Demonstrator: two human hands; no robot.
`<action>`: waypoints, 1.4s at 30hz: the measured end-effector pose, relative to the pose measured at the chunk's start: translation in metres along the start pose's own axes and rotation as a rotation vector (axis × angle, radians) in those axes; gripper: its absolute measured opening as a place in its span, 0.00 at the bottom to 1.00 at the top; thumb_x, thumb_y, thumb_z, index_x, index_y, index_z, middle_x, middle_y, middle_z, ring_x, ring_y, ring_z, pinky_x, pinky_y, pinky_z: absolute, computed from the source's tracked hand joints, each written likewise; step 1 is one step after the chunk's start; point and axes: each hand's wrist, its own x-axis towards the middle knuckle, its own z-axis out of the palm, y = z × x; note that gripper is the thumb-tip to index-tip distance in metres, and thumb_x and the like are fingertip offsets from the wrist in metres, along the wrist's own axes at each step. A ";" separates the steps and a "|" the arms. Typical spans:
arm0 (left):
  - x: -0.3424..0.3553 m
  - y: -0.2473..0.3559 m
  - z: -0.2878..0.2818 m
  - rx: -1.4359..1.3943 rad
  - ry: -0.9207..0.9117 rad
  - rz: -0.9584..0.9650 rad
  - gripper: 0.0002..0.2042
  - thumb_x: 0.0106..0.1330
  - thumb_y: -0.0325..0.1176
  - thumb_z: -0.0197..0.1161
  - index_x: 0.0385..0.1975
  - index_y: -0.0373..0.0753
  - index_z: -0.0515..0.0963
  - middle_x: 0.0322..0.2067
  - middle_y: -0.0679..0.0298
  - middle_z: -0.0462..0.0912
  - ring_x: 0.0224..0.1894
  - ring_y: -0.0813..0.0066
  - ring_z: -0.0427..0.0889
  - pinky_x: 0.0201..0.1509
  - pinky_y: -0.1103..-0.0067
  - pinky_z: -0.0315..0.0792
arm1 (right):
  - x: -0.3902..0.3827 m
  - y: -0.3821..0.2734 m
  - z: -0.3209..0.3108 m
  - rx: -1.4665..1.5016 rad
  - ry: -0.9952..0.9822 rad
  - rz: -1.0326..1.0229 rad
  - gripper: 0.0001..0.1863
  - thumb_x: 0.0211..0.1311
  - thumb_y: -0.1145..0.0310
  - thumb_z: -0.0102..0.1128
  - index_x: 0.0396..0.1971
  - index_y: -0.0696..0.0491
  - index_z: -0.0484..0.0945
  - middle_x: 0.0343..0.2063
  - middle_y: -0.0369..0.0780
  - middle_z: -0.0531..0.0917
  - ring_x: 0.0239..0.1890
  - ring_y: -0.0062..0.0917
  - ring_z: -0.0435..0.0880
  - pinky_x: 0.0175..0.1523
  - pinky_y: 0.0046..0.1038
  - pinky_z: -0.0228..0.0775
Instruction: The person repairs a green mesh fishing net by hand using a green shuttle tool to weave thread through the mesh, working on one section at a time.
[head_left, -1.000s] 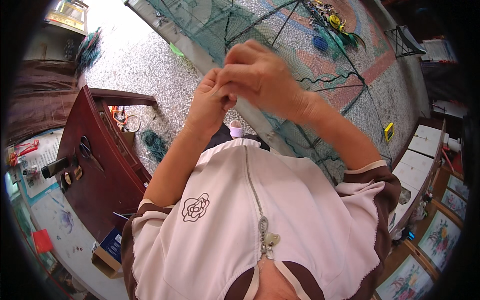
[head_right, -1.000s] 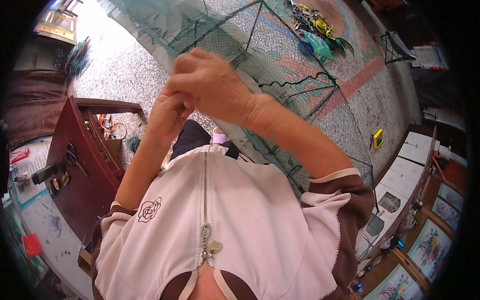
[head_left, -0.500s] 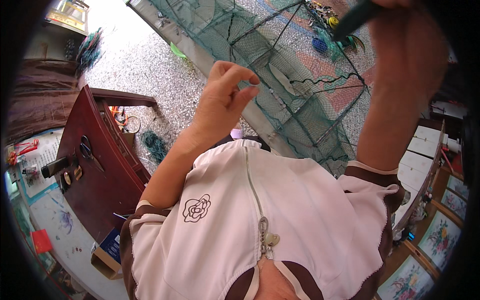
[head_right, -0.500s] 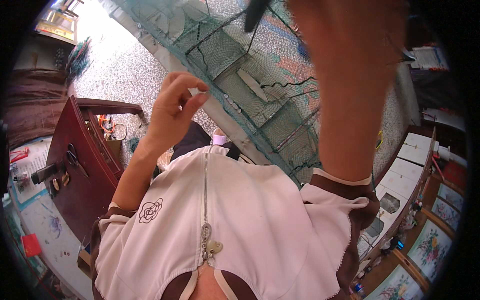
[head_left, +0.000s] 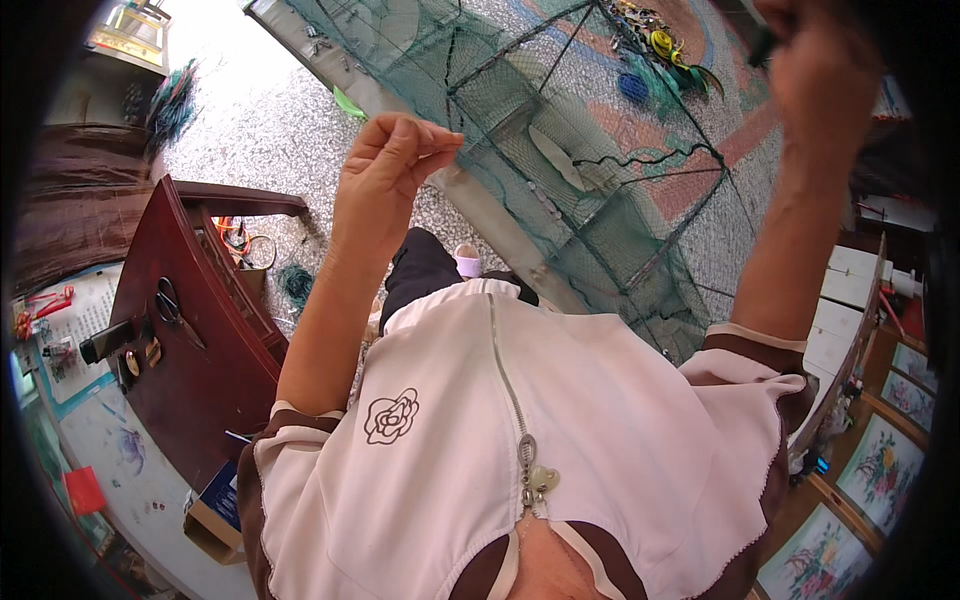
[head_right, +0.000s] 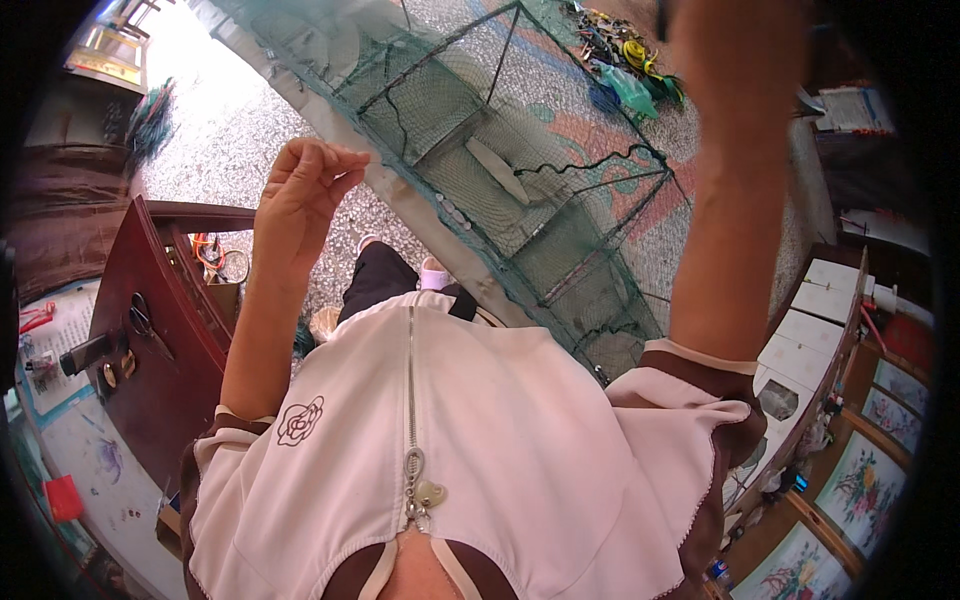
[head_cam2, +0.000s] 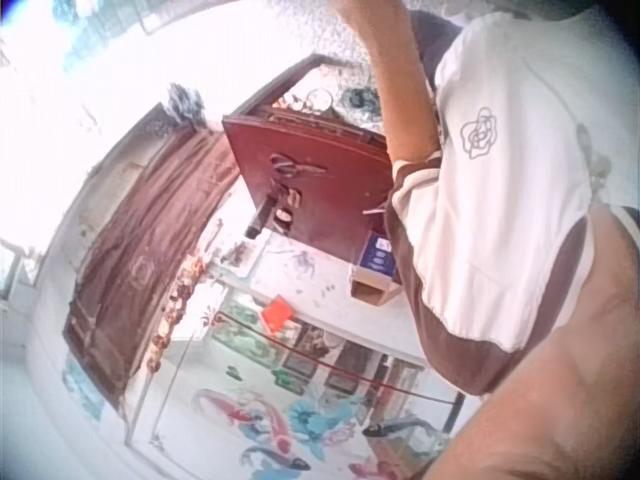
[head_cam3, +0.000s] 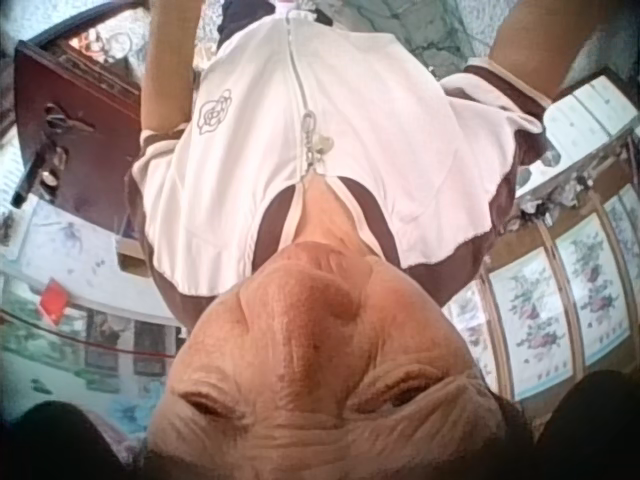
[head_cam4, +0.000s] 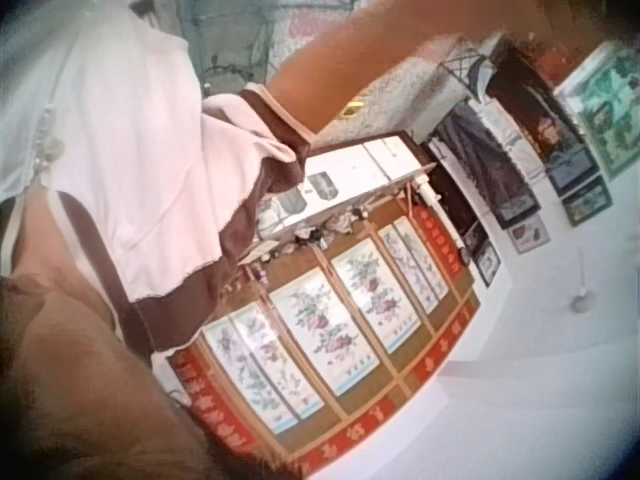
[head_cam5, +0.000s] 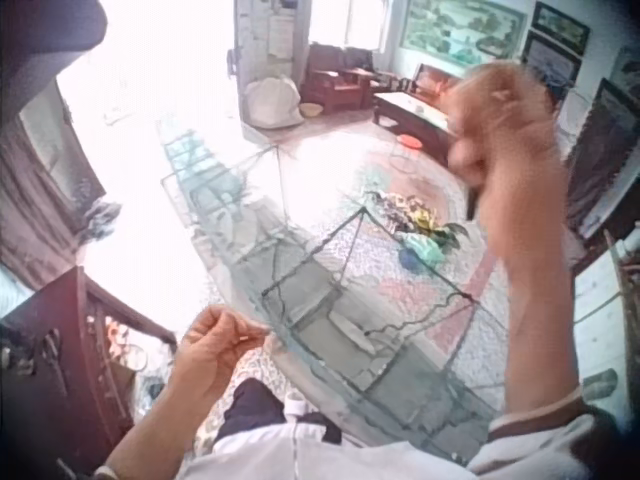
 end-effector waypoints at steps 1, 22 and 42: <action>0.001 -0.001 -0.002 -0.031 0.026 -0.027 0.07 0.77 0.34 0.52 0.38 0.40 0.75 0.39 0.58 0.84 0.46 0.68 0.85 0.45 0.79 0.77 | -0.015 -0.002 0.012 -0.103 -0.115 -0.028 0.07 0.71 0.64 0.55 0.36 0.50 0.77 0.27 0.32 0.79 0.24 0.19 0.74 0.30 0.19 0.65; -0.004 -0.022 -0.002 -0.171 0.063 -0.214 0.06 0.77 0.32 0.51 0.36 0.40 0.71 0.53 0.46 0.77 0.30 0.84 0.75 0.25 0.90 0.68 | -0.107 0.020 0.091 -0.095 -0.808 0.055 0.04 0.59 0.73 0.65 0.32 0.54 0.80 0.31 0.38 0.77 0.38 0.33 0.79 0.42 0.32 0.73; -0.004 -0.037 -0.014 -0.247 0.117 -0.284 0.04 0.73 0.33 0.58 0.42 0.43 0.72 0.36 0.66 0.78 0.34 0.78 0.77 0.29 0.83 0.70 | -0.123 -0.016 0.135 -0.031 -0.548 -0.118 0.04 0.50 0.68 0.66 0.24 0.47 0.79 0.32 0.36 0.76 0.39 0.33 0.78 0.47 0.33 0.70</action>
